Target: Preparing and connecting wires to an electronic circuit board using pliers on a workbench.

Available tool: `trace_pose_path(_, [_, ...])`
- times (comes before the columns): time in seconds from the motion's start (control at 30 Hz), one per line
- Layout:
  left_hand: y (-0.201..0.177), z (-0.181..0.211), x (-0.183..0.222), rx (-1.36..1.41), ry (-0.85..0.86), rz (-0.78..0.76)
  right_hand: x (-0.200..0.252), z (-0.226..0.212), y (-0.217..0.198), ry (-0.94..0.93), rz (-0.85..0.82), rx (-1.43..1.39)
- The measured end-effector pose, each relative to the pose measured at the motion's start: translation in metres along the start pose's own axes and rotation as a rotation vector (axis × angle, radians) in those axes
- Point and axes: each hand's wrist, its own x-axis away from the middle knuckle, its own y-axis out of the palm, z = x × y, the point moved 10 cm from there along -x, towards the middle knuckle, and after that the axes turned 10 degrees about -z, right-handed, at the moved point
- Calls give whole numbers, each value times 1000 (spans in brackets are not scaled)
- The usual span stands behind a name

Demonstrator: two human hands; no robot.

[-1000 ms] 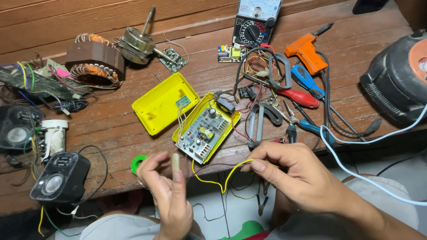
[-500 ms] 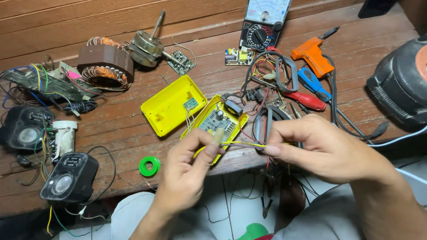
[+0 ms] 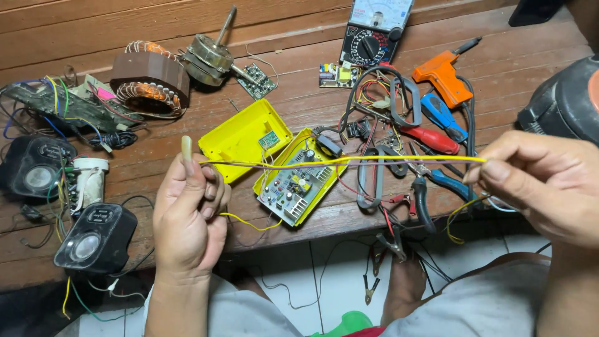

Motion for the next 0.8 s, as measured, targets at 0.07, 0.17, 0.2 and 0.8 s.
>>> trace_pose_path(0.07, [-4,0,-4,27,12,6,-7,4,-13,-18,30,9])
trace_pose_path(0.17, [-11,-3,-6,19,15,33,-13,8,-24,-63,84,-18])
trace_pose_path(0.2, [-14,-5,-7,-17,1,57,-14,8,-28,-84,107,-55])
trace_pose_path(0.8, [-12,43,-2,-312,209,205,-14,61,-45,27,261,-195])
